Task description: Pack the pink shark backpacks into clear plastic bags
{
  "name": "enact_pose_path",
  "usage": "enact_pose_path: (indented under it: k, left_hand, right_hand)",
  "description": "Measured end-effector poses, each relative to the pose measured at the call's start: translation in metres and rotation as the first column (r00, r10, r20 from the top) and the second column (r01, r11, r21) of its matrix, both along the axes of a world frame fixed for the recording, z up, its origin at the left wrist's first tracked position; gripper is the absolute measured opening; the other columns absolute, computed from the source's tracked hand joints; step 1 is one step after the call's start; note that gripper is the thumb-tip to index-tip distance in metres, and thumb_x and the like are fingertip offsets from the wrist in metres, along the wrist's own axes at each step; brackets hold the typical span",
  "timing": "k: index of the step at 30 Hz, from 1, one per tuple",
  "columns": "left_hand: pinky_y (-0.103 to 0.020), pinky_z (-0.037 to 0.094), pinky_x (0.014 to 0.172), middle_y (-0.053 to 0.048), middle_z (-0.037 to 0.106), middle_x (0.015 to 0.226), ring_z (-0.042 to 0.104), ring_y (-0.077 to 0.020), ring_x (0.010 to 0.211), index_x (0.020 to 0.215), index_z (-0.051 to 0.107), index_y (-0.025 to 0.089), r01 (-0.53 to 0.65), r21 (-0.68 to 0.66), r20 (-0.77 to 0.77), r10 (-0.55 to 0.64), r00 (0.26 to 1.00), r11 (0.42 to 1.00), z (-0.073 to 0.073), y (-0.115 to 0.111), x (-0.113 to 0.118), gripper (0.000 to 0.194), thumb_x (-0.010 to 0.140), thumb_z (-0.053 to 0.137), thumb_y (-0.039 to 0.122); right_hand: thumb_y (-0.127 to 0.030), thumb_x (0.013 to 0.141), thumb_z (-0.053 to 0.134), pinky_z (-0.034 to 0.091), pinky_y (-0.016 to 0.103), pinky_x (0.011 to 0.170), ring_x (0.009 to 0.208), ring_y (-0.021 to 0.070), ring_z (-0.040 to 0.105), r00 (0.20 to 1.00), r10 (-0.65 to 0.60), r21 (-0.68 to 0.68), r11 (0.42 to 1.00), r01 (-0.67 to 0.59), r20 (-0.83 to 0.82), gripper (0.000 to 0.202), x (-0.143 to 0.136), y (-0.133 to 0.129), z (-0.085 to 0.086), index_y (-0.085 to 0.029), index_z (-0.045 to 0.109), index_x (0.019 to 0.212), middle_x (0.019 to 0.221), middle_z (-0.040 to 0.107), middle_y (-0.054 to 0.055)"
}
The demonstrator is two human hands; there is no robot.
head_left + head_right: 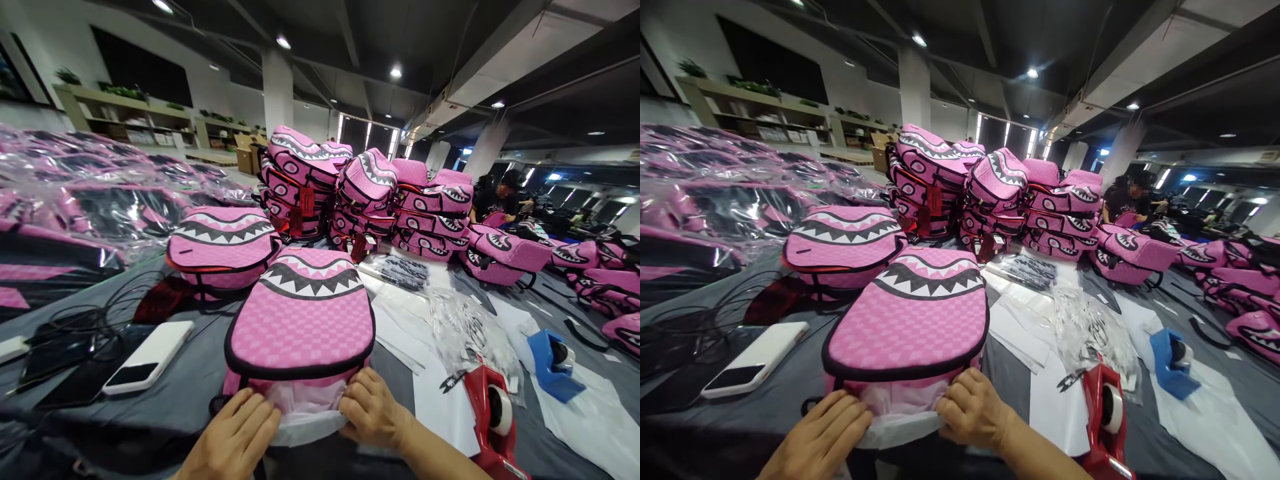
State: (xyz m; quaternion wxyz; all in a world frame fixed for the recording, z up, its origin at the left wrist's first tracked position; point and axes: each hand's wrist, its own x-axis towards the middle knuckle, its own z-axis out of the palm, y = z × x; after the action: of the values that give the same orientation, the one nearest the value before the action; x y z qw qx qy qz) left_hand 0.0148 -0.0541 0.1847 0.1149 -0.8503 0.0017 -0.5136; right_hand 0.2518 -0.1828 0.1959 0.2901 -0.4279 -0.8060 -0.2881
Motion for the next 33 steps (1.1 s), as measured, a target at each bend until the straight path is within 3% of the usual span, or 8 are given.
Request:
enact_pose_path:
  k: [6,10,14,19,22,26,29,33]
  left_hand:
    - [-0.037,0.051,0.086,-0.004,0.068,0.078,0.064,-0.0172,0.076,0.091,0.063,0.015,-0.118,-0.06,-0.002,0.118,0.993,0.991,-0.047,-0.012,0.005,0.029,0.099,0.037,0.004]
    - [-0.04,0.054,0.089,-0.009,0.072,0.09,0.069,-0.0218,0.087,0.107,0.063,0.011,-0.145,-0.141,-0.11,0.13,0.985,0.979,-0.059,-0.03,-0.006,0.018,0.101,0.049,0.021]
    - [-0.033,0.057,0.083,-0.01,0.073,0.093,0.071,-0.0193,0.086,0.13,0.054,0.007,-0.188,-0.291,-0.157,0.147,0.977,0.938,-0.049,-0.034,-0.011,0.031,0.103,0.044,0.019]
    - [-0.029,0.055,0.066,-0.004,0.071,0.082,0.069,-0.0178,0.069,0.106,0.063,0.015,-0.19,-0.374,-0.191,0.125,0.974,0.908,-0.027,-0.027,-0.005,0.028,0.106,0.041,0.034]
    - [-0.026,0.052,0.061,0.0,0.068,0.076,0.064,-0.0144,0.064,0.096,0.063,0.019,-0.131,-0.397,-0.225,0.042,0.974,0.908,-0.02,-0.022,-0.008,0.024,0.106,0.043,0.029]
    - [-0.029,0.056,0.084,-0.006,0.07,0.097,0.066,-0.0172,0.095,0.099,0.063,0.016,0.027,-0.245,-0.201,-0.078,0.976,0.969,-0.017,-0.007,-0.016,0.017,0.098,0.049,0.006]
    - [-0.03,0.053,0.101,-0.008,0.071,0.109,0.061,-0.0187,0.117,0.089,0.061,0.016,0.261,-0.144,-0.325,-0.295,0.899,0.954,-0.007,0.006,-0.01,0.025,0.094,0.044,-0.001]
    - [-0.024,0.054,0.077,0.0,0.069,0.088,0.063,-0.013,0.08,0.082,0.056,0.02,0.396,-0.166,-0.544,-0.419,0.727,0.903,0.013,0.016,0.006,0.027,0.09,0.043,-0.001]
  right_hand:
    - [-0.004,0.091,0.045,0.035,0.031,0.062,0.063,0.0165,0.045,0.997,-0.071,0.113,0.991,0.074,-0.024,0.02,0.002,0.01,-0.06,-0.019,0.058,0.094,0.067,0.052,-0.001]
    - [-0.012,0.089,0.05,0.038,0.03,0.062,0.065,0.0174,0.048,0.997,-0.054,-0.047,0.998,0.051,-0.061,0.018,0.007,0.001,-0.077,-0.019,0.058,0.104,0.072,0.056,0.0]
    - [-0.034,0.09,0.056,0.045,0.035,0.067,0.074,0.0217,0.056,0.998,-0.03,-0.298,0.954,0.012,-0.056,0.036,0.012,-0.011,-0.058,-0.013,0.055,0.12,0.085,0.065,0.007]
    - [-0.02,0.098,0.059,0.042,0.03,0.066,0.071,0.0174,0.06,0.986,-0.131,-0.492,0.855,0.166,0.104,0.012,0.006,-0.003,-0.031,-0.015,0.06,0.108,0.081,0.069,0.003]
    - [-0.022,0.096,0.065,0.039,0.031,0.064,0.07,0.0173,0.059,0.961,-0.169,-0.561,0.785,0.265,0.218,0.007,0.001,0.002,-0.023,-0.017,0.061,0.093,0.075,0.067,0.001]
    - [-0.016,0.098,0.057,0.037,0.031,0.066,0.071,0.0162,0.054,0.965,-0.104,-0.432,0.879,0.202,0.239,0.012,0.002,-0.001,-0.009,-0.019,0.06,0.087,0.08,0.065,0.002]
    - [-0.018,0.102,0.053,0.038,0.03,0.07,0.082,0.0153,0.055,0.964,0.045,-0.41,0.909,0.069,0.262,0.013,0.007,-0.001,0.004,-0.02,0.061,0.093,0.105,0.069,0.004]
    - [-0.021,0.104,0.053,0.034,0.029,0.062,0.078,0.0136,0.054,0.918,0.157,-0.545,0.835,0.073,0.364,0.008,0.012,0.006,0.019,-0.022,0.06,0.101,0.091,0.068,-0.001]
